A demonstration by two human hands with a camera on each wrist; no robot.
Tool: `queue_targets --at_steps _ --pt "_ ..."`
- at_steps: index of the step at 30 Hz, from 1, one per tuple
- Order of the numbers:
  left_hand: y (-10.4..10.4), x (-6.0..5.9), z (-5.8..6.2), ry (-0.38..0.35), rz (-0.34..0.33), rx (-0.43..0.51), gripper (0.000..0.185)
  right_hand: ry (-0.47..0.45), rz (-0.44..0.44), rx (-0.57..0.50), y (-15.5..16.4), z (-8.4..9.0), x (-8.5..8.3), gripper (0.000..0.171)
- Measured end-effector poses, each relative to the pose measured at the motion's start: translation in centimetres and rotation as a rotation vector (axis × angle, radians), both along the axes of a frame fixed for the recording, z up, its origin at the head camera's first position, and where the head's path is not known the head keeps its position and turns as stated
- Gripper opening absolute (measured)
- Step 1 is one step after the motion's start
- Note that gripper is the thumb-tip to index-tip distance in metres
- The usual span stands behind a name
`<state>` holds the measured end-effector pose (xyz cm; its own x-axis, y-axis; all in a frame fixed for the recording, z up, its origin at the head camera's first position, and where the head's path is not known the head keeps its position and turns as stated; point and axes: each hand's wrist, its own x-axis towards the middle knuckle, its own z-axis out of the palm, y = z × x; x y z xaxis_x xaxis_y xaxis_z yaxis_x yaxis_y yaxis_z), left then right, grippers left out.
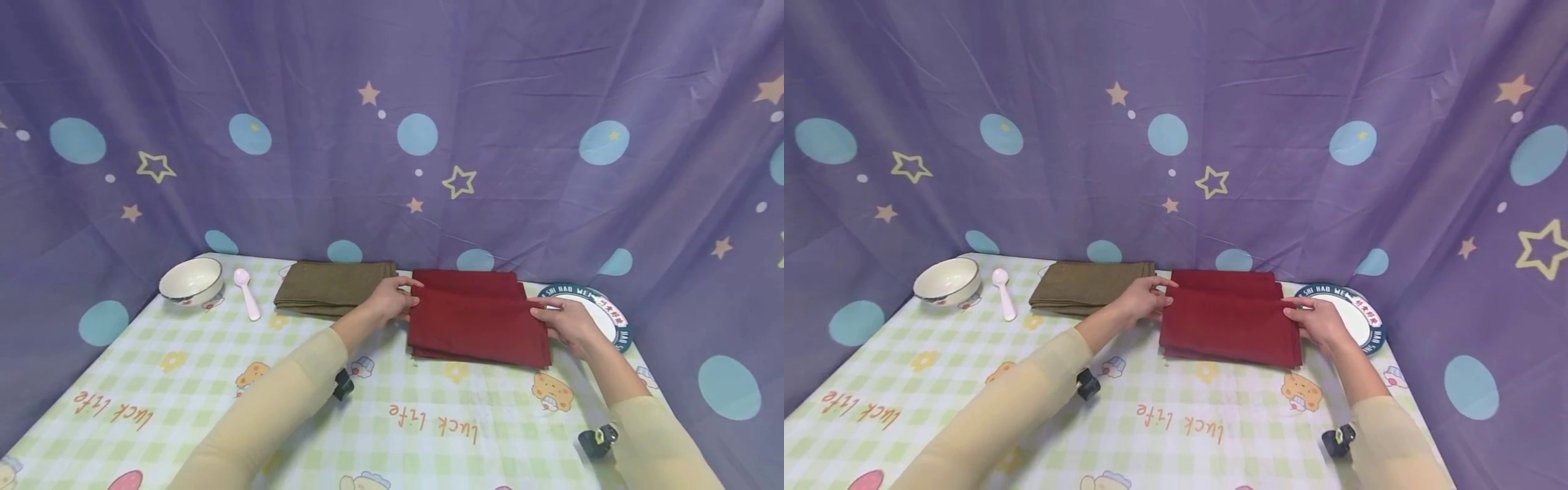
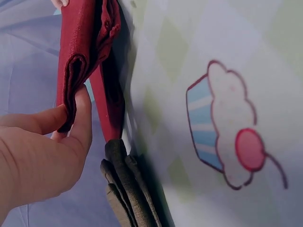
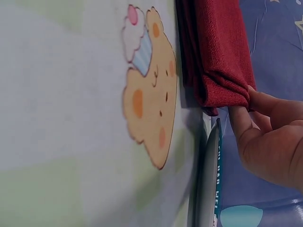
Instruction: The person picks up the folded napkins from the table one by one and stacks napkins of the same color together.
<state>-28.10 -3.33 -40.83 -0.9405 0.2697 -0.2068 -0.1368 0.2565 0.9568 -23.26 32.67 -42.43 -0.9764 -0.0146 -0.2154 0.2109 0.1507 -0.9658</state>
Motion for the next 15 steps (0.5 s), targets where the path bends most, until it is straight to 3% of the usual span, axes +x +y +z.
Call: queue_targets --at_steps 15 --pt "0.3 -1.5 0.6 -0.01 0.055 0.017 0.039 0.012 -0.022 0.111 -0.1 0.6 -2.9 0.052"
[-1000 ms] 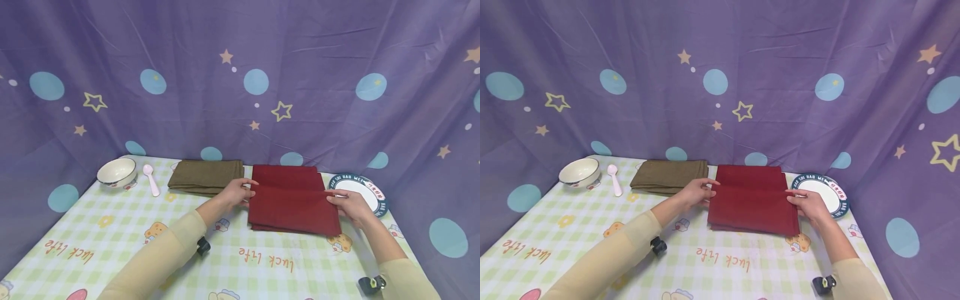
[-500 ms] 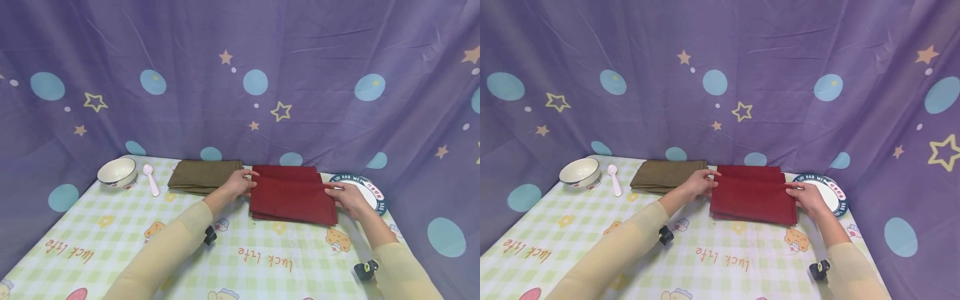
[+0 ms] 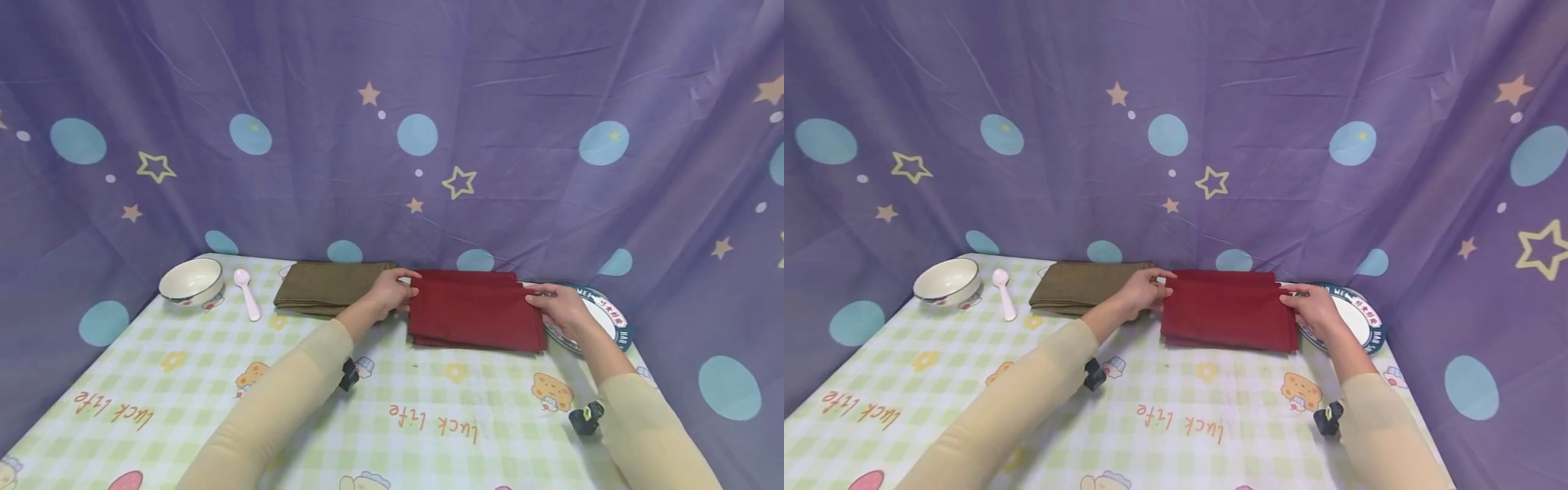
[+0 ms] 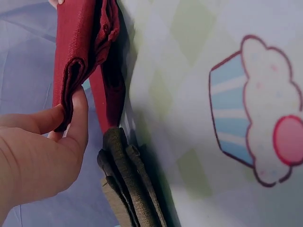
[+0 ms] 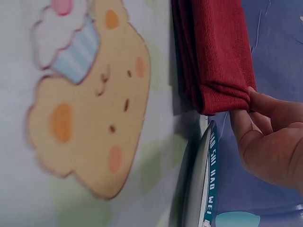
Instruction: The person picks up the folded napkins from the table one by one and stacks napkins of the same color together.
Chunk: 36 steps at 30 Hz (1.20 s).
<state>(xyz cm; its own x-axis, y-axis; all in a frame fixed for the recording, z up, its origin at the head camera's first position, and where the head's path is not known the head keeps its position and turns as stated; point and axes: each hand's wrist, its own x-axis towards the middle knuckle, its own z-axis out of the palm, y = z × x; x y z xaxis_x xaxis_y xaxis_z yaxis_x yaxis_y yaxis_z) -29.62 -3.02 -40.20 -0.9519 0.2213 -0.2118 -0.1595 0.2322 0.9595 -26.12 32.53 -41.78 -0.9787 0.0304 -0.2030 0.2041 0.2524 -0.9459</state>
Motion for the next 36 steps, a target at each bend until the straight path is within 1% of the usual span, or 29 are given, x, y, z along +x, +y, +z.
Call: queue_targets --at_steps 2,4,7,11,13,17,24,27,32,36 --pt "0.0 -0.2 0.0 0.009 0.003 0.003 0.039 0.006 -0.008 0.007 -0.1 0.1 -0.4 0.051" --pt "0.0 -0.4 -0.1 0.024 0.005 0.009 0.039 0.006 -0.01 -0.013 -0.2 0.2 -0.7 0.051" --pt "-0.1 -0.7 -0.1 0.043 0.009 0.015 0.039 0.002 -0.013 0.006 -0.2 0.3 -1.1 0.051" --pt "0.1 -1.1 -0.2 0.044 0.028 0.023 0.039 0.001 -0.026 0.042 -0.2 0.5 -1.8 0.051" --pt "0.2 -1.4 -0.2 0.041 0.042 0.03 0.039 0.003 -0.033 0.043 -0.3 0.6 -2.1 0.051" --pt "0.5 -1.9 -0.5 0.04 0.072 0.042 0.039 0.001 -0.06 0.034 -0.4 0.5 -2.7 0.051" --pt "0.8 -2.6 -0.6 0.043 0.12 0.063 0.038 -0.025 -0.142 0.099 -0.8 0.5 -4.0 0.047" --pt "0.9 -2.9 -0.6 0.045 0.133 0.058 0.038 -0.026 -0.155 0.115 -0.9 0.5 -4.5 0.046" --pt "1.2 -3.3 -0.6 0.062 0.159 0.038 0.038 -0.021 -0.155 0.087 -1.1 0.5 -5.0 0.046" --pt "1.4 -3.5 -0.9 0.07 0.175 0.012 0.038 -0.062 -0.158 0.091 -1.0 0.3 -5.2 0.045"
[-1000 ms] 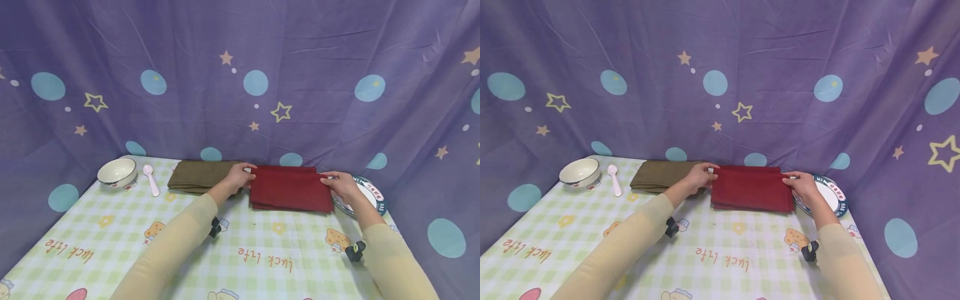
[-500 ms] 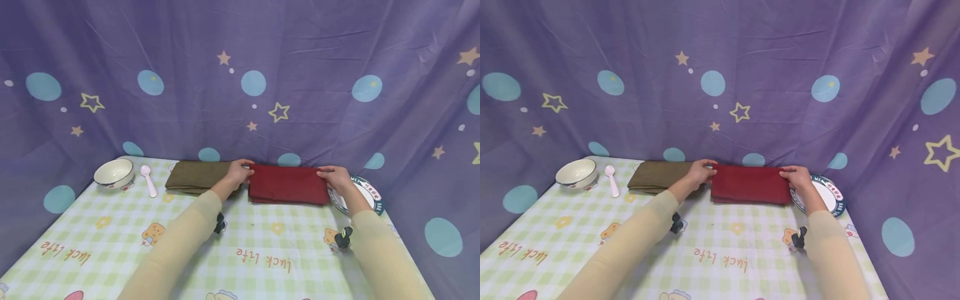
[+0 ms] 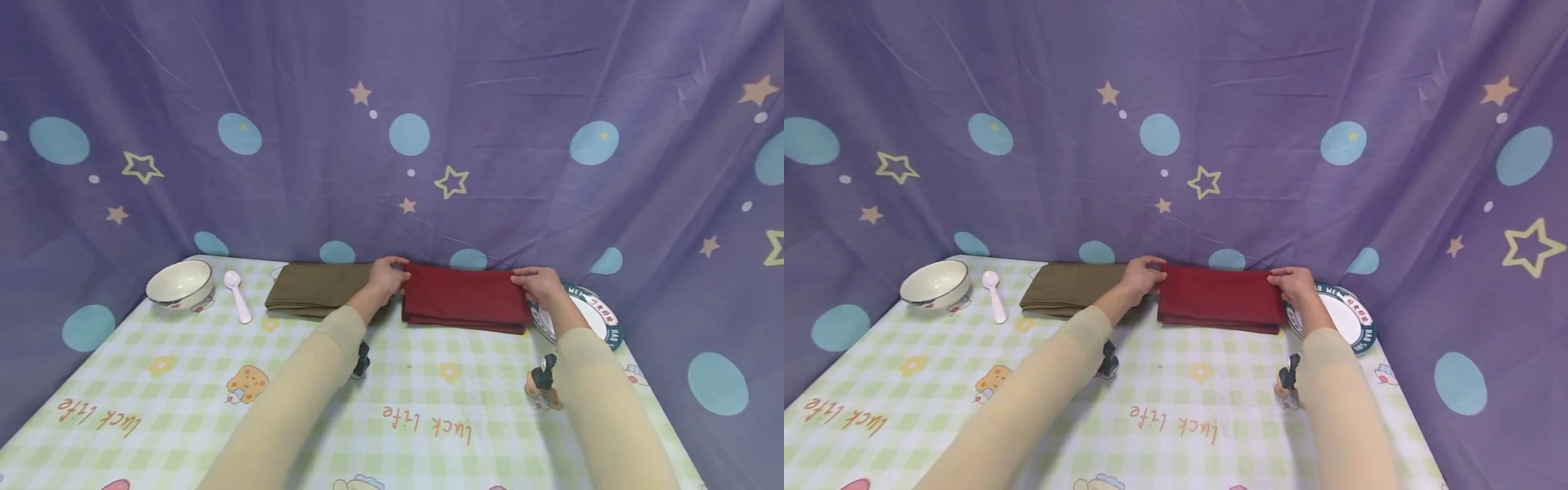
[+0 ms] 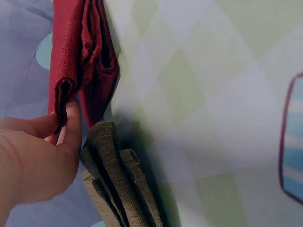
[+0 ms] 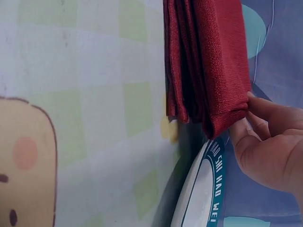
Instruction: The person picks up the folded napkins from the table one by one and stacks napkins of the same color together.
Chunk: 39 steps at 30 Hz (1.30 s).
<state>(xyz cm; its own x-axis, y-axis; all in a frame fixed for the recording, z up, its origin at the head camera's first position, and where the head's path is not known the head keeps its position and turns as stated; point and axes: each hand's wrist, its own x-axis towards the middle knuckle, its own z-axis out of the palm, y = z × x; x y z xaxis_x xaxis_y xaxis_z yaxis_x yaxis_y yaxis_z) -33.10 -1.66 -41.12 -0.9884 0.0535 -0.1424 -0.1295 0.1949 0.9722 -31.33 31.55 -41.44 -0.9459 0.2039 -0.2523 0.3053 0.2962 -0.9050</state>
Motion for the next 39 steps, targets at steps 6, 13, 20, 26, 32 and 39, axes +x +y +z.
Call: queue_targets --at_steps 6,13,20,26,32,39 --pt "-0.2 -0.1 -0.1 -0.024 0.008 -0.001 0.038 -0.039 0.035 0.023 0.1 -0.1 0.1 0.044" --pt "-1.0 -0.4 0.4 -0.056 0.023 0.084 0.04 -0.005 0.078 -0.012 0.6 0.2 0.4 0.046" --pt "-2.1 -0.7 0.8 -0.038 0.005 0.107 0.037 0.022 0.089 -0.066 0.9 0.7 0.6 0.048" --pt "-3.7 -0.9 0.7 -0.03 -0.013 0.087 0.034 0.077 0.05 -0.092 1.1 1.0 0.9 0.044" --pt "-5.4 -0.6 1.1 -0.011 -0.02 0.082 0.033 0.198 0.003 0.017 0.7 1.0 1.1 0.039" --pt "-7.9 -0.5 1.1 0.038 -0.049 0.056 0.036 0.312 -0.012 0.204 -0.1 1.3 1.6 0.033"
